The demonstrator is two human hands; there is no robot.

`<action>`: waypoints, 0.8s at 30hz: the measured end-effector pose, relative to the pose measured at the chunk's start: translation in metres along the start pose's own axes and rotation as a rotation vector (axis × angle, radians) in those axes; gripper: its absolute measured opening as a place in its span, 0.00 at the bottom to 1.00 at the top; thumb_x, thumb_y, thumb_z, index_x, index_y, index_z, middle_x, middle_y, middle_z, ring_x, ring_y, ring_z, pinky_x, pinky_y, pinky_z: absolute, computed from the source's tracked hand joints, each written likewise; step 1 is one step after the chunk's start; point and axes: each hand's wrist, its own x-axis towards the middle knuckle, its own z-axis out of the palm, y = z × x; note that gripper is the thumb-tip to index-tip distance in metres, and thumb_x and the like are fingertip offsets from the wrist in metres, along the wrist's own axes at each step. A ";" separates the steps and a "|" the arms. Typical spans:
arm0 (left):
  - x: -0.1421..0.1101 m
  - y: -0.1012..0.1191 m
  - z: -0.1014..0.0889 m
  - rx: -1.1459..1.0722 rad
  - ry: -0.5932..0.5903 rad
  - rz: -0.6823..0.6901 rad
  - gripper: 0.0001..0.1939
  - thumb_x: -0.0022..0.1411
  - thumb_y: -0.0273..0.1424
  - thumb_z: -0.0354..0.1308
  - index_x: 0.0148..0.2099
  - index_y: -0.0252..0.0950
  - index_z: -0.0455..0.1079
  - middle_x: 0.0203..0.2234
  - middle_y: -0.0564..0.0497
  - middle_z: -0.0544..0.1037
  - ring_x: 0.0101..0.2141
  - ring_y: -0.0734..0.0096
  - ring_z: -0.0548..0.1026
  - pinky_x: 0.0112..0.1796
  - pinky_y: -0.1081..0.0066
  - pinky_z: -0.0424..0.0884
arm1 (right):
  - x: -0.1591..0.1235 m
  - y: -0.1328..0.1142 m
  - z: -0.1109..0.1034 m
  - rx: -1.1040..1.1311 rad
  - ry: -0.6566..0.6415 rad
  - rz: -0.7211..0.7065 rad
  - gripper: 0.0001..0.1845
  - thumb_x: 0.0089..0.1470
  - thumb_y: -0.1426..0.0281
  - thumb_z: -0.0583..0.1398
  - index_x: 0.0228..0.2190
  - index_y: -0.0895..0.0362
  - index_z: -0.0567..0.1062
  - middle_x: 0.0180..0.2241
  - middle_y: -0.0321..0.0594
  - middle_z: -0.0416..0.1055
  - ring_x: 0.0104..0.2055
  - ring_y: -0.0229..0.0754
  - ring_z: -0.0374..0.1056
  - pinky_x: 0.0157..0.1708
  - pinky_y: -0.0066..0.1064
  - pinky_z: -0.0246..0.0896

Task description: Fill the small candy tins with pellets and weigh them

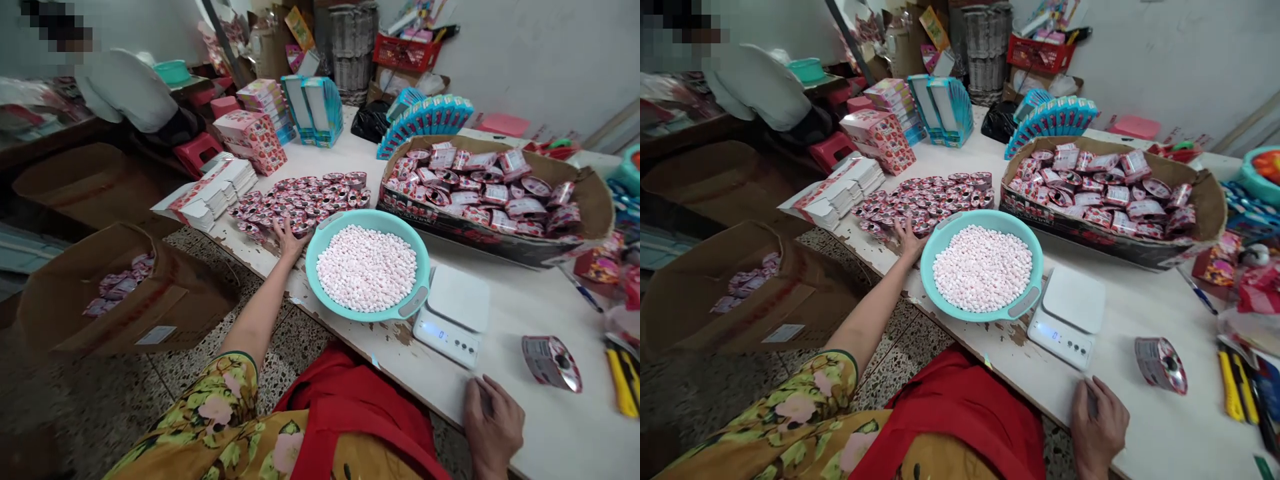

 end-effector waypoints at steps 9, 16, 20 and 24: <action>-0.009 0.006 -0.048 0.006 -0.004 0.024 0.61 0.50 0.59 0.69 0.74 0.31 0.51 0.75 0.35 0.44 0.72 0.22 0.44 0.68 0.36 0.47 | 0.004 -0.016 -0.028 0.066 0.088 0.314 0.16 0.61 0.61 0.63 0.46 0.57 0.75 0.45 0.51 0.76 0.48 0.50 0.72 0.45 0.44 0.70; -0.093 0.050 -0.067 -0.094 0.058 0.447 0.27 0.65 0.47 0.58 0.57 0.33 0.73 0.54 0.38 0.78 0.56 0.50 0.75 0.55 0.52 0.74 | 0.067 0.052 -0.026 0.009 0.101 0.640 0.50 0.40 0.52 0.72 0.60 0.57 0.64 0.58 0.56 0.64 0.59 0.59 0.62 0.55 0.54 0.63; -0.138 0.091 -0.054 -0.034 -0.217 0.674 0.23 0.70 0.46 0.55 0.58 0.36 0.73 0.56 0.38 0.78 0.58 0.51 0.74 0.58 0.51 0.70 | 0.094 0.071 -0.005 0.087 -0.020 0.846 0.39 0.36 0.55 0.73 0.49 0.59 0.75 0.46 0.49 0.75 0.51 0.56 0.68 0.58 0.54 0.61; -0.146 0.097 -0.048 0.116 -0.378 0.725 0.26 0.70 0.47 0.56 0.62 0.37 0.72 0.62 0.36 0.73 0.64 0.46 0.68 0.63 0.48 0.64 | 0.110 0.063 0.002 0.299 0.043 0.930 0.35 0.34 0.55 0.73 0.44 0.58 0.79 0.40 0.43 0.79 0.42 0.50 0.73 0.53 0.50 0.67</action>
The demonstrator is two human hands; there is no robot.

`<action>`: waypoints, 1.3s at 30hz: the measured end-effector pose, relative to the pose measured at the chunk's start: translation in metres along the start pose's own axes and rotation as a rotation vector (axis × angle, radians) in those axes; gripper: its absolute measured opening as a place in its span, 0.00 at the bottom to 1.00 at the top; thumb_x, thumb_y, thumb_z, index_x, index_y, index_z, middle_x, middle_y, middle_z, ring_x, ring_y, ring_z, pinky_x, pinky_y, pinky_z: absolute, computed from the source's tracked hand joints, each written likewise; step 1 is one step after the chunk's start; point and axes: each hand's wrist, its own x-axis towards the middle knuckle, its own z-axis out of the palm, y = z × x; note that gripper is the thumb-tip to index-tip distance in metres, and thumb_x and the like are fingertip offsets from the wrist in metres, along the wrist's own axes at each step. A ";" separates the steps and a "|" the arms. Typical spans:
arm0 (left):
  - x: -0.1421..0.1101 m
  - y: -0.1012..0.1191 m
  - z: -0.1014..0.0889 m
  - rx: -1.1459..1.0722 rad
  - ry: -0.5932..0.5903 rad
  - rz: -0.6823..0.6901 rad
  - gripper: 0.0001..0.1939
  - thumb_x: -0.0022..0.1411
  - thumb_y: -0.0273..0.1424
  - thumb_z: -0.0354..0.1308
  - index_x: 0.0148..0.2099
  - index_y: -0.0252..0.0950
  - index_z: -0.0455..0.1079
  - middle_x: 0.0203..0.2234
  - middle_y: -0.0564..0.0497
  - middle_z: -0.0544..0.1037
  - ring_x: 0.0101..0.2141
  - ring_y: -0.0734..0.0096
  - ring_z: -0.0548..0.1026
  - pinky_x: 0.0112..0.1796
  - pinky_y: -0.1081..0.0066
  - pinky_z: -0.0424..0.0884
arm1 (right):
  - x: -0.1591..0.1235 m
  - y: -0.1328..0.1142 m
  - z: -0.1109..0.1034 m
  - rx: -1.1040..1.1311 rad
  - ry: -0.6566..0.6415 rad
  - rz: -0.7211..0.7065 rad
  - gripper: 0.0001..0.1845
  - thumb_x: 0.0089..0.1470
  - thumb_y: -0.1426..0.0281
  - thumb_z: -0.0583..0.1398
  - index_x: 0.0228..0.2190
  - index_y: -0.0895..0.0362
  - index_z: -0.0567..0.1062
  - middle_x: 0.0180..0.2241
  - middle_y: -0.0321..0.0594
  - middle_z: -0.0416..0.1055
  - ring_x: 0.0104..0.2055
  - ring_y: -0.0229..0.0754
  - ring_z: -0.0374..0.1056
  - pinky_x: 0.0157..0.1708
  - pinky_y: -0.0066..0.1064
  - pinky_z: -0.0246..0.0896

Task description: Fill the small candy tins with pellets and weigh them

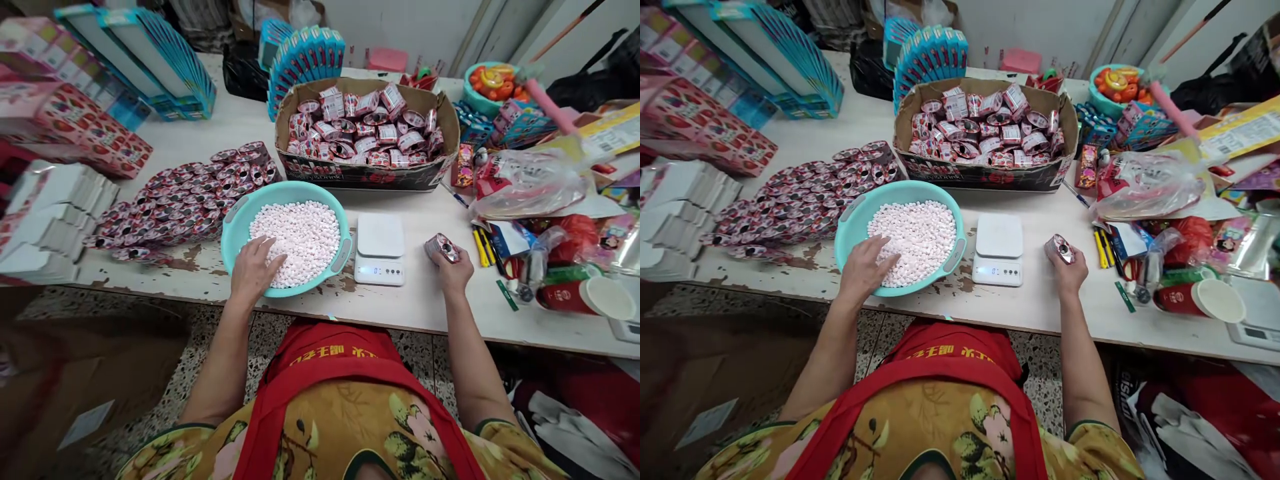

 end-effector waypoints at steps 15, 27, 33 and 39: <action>-0.001 -0.003 -0.003 -0.029 -0.017 -0.077 0.30 0.71 0.49 0.52 0.62 0.32 0.72 0.60 0.35 0.75 0.61 0.45 0.71 0.62 0.51 0.67 | -0.026 -0.065 0.070 -0.012 -0.383 -0.337 0.37 0.46 0.50 0.70 0.55 0.52 0.75 0.57 0.48 0.74 0.60 0.54 0.66 0.58 0.51 0.64; 0.001 -0.003 -0.006 -0.003 -0.120 -0.123 0.28 0.71 0.47 0.53 0.63 0.36 0.74 0.58 0.39 0.78 0.57 0.47 0.76 0.58 0.52 0.71 | -0.110 0.009 -0.033 -0.205 0.011 -0.534 0.15 0.61 0.57 0.62 0.42 0.55 0.77 0.45 0.49 0.78 0.51 0.53 0.73 0.56 0.54 0.65; 0.002 0.000 -0.008 0.005 -0.131 -0.145 0.28 0.70 0.47 0.52 0.61 0.36 0.75 0.57 0.39 0.79 0.56 0.47 0.76 0.55 0.53 0.72 | -0.146 0.012 -0.031 -0.239 -0.026 -0.584 0.11 0.63 0.58 0.61 0.40 0.52 0.77 0.43 0.47 0.78 0.50 0.53 0.73 0.55 0.56 0.67; 0.008 0.000 -0.011 0.008 -0.171 -0.053 0.31 0.70 0.48 0.49 0.60 0.31 0.76 0.55 0.36 0.80 0.56 0.46 0.76 0.58 0.52 0.70 | -0.143 0.008 -0.024 -0.201 -0.050 -0.589 0.11 0.63 0.59 0.61 0.39 0.52 0.77 0.42 0.46 0.79 0.49 0.52 0.74 0.55 0.54 0.67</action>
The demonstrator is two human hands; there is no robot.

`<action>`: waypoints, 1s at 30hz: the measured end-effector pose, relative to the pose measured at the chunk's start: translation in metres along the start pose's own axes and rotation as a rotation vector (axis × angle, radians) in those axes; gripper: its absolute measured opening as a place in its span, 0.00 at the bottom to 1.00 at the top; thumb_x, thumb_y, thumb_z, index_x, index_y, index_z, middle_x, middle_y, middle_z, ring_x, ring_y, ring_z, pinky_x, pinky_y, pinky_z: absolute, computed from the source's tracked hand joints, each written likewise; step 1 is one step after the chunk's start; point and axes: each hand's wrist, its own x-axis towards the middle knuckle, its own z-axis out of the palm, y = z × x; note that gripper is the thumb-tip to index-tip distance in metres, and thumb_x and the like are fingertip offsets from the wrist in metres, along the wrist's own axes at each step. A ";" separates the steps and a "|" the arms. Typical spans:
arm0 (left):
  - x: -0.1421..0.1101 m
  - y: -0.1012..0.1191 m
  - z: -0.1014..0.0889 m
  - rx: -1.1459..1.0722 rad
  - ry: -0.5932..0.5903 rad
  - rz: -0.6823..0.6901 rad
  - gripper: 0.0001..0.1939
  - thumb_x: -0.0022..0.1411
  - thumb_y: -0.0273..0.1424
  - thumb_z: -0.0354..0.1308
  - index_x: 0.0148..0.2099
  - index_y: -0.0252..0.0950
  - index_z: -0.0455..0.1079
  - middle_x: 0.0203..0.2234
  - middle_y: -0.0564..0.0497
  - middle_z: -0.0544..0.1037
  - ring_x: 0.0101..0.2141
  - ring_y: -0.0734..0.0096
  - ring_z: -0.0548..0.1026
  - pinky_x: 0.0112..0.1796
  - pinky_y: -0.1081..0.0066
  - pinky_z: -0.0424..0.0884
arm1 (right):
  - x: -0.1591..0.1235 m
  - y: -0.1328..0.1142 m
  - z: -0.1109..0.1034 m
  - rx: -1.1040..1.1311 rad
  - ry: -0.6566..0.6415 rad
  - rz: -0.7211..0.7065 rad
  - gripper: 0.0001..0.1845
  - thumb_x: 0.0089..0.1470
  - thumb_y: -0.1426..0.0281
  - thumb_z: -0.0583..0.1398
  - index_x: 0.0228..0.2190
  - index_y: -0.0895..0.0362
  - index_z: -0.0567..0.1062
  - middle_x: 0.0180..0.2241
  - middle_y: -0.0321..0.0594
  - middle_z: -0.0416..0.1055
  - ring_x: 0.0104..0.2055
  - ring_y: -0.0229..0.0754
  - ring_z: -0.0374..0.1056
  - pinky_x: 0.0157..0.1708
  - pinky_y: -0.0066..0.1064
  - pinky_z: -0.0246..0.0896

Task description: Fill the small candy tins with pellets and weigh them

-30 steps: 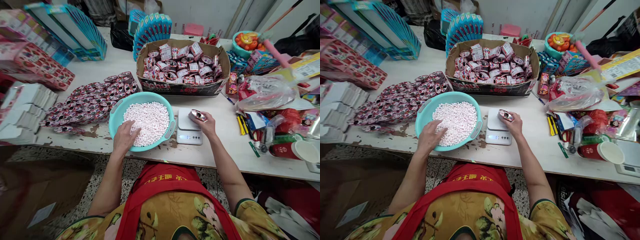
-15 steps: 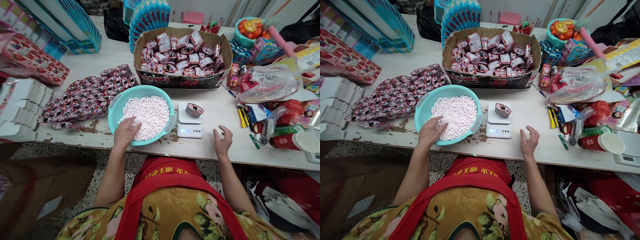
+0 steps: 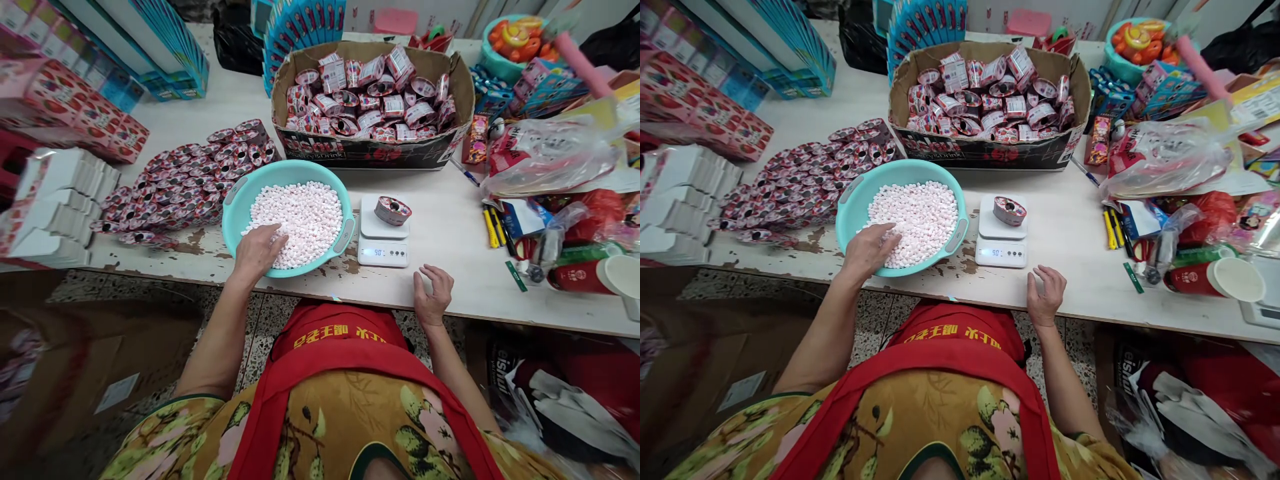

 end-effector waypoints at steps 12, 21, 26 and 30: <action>0.051 0.036 -0.003 -0.003 -0.241 0.274 0.25 0.70 0.44 0.54 0.62 0.37 0.73 0.58 0.40 0.78 0.58 0.50 0.75 0.58 0.53 0.68 | 0.023 0.001 0.015 0.061 0.000 0.067 0.18 0.61 0.55 0.62 0.46 0.53 0.76 0.46 0.49 0.77 0.51 0.53 0.72 0.53 0.52 0.67; 0.045 0.053 0.002 -0.500 -0.030 0.069 0.22 0.65 0.46 0.59 0.53 0.38 0.79 0.53 0.42 0.82 0.55 0.53 0.77 0.60 0.54 0.68 | 0.152 -0.014 0.098 0.201 -0.207 0.192 0.26 0.42 0.52 0.71 0.39 0.54 0.77 0.51 0.48 0.73 0.56 0.56 0.65 0.58 0.52 0.62; 0.051 0.062 -0.003 -1.138 0.068 -0.272 0.25 0.59 0.48 0.67 0.50 0.34 0.78 0.48 0.40 0.83 0.48 0.59 0.80 0.54 0.60 0.71 | 0.187 -0.063 0.100 0.648 -0.245 0.275 0.29 0.45 0.49 0.68 0.42 0.55 0.74 0.34 0.36 0.73 0.34 0.40 0.67 0.42 0.36 0.69; 0.072 0.085 -0.008 -1.716 0.031 -0.557 0.26 0.65 0.53 0.61 0.50 0.35 0.76 0.47 0.40 0.82 0.45 0.61 0.81 0.49 0.64 0.74 | 0.196 -0.135 0.111 0.752 -0.482 0.163 0.27 0.46 0.46 0.68 0.38 0.55 0.76 0.33 0.36 0.74 0.33 0.39 0.68 0.36 0.32 0.68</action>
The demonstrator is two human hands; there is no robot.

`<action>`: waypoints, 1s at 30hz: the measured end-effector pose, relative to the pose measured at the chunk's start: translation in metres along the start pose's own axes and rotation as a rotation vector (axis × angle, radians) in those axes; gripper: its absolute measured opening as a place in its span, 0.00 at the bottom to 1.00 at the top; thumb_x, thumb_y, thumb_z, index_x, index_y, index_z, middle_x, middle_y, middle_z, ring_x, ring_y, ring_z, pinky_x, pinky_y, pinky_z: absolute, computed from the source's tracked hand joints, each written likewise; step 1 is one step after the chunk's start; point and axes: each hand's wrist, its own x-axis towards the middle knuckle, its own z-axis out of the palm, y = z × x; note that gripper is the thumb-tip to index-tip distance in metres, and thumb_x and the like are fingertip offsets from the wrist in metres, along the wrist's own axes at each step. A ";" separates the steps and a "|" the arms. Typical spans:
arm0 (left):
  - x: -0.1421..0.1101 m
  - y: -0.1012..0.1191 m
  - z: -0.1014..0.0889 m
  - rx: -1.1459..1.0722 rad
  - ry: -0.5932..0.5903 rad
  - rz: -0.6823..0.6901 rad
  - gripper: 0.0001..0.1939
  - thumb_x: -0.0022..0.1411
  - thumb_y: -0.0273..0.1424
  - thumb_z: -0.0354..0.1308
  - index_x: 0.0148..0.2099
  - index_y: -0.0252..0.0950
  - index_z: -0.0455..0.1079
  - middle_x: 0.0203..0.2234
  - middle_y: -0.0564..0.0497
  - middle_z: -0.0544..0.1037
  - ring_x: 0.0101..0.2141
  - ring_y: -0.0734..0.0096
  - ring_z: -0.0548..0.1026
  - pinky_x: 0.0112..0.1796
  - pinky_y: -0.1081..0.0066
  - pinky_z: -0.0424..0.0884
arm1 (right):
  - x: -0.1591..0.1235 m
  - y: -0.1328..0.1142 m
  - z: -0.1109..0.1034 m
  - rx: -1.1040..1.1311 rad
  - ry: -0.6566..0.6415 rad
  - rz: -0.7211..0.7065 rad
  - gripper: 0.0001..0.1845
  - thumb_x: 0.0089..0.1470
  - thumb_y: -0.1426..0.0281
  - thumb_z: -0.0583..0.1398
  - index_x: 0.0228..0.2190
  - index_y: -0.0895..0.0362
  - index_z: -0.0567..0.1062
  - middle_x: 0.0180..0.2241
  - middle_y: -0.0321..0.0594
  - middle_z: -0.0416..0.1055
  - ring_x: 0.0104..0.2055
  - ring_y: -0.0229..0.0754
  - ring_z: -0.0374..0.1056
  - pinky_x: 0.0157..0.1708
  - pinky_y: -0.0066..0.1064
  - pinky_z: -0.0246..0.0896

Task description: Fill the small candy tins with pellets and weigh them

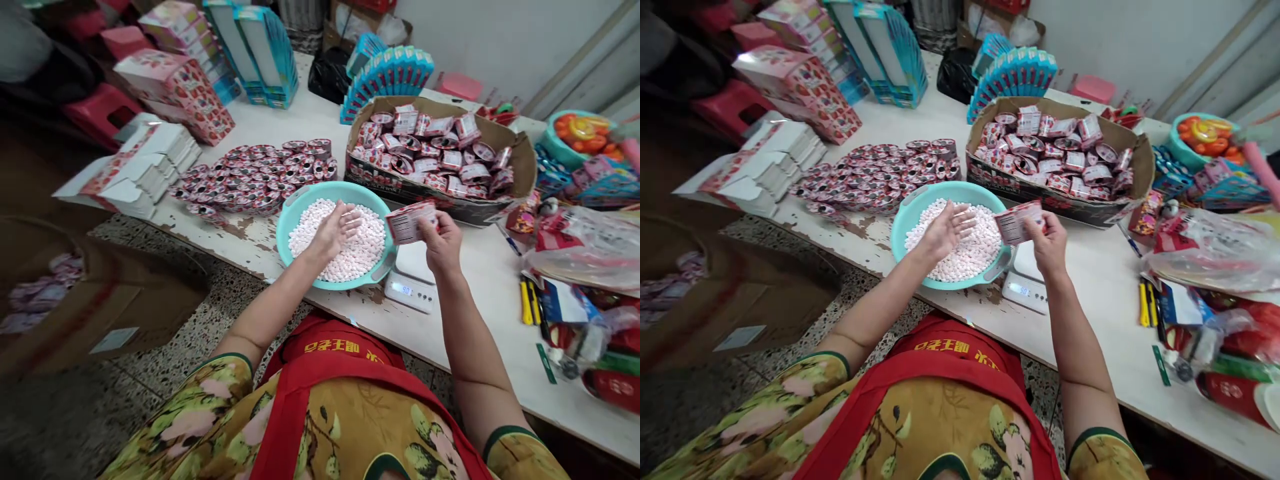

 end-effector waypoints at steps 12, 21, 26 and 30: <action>0.011 -0.001 0.023 -0.462 0.142 -0.287 0.09 0.70 0.29 0.54 0.43 0.31 0.74 0.25 0.51 0.78 0.24 0.70 0.76 0.42 0.63 0.77 | 0.000 -0.028 0.069 0.063 -0.426 0.381 0.31 0.33 0.49 0.77 0.32 0.59 0.79 0.27 0.38 0.76 0.27 0.40 0.70 0.24 0.30 0.68; -0.002 0.011 0.032 -0.394 0.070 -0.109 0.04 0.64 0.20 0.60 0.40 0.33 0.71 0.27 0.54 0.73 0.24 0.83 0.70 0.29 0.79 0.66 | -0.024 -0.030 0.041 0.126 -0.487 0.259 0.32 0.29 0.58 0.79 0.37 0.57 0.81 0.36 0.39 0.81 0.36 0.44 0.74 0.41 0.36 0.71; 0.000 0.017 0.008 -0.035 -0.014 -0.036 0.06 0.66 0.32 0.63 0.39 0.35 0.71 0.22 0.58 0.65 0.19 0.82 0.60 0.24 0.78 0.55 | -0.042 -0.015 0.001 0.042 -0.137 0.177 0.33 0.29 0.59 0.80 0.39 0.55 0.81 0.38 0.39 0.81 0.38 0.45 0.75 0.44 0.38 0.71; -0.004 0.016 -0.025 1.006 0.057 0.279 0.06 0.67 0.32 0.59 0.37 0.37 0.74 0.28 0.49 0.75 0.33 0.65 0.74 0.35 0.69 0.67 | -0.051 0.015 -0.042 -0.186 0.189 0.182 0.32 0.31 0.55 0.78 0.38 0.56 0.80 0.36 0.39 0.80 0.38 0.46 0.74 0.43 0.38 0.70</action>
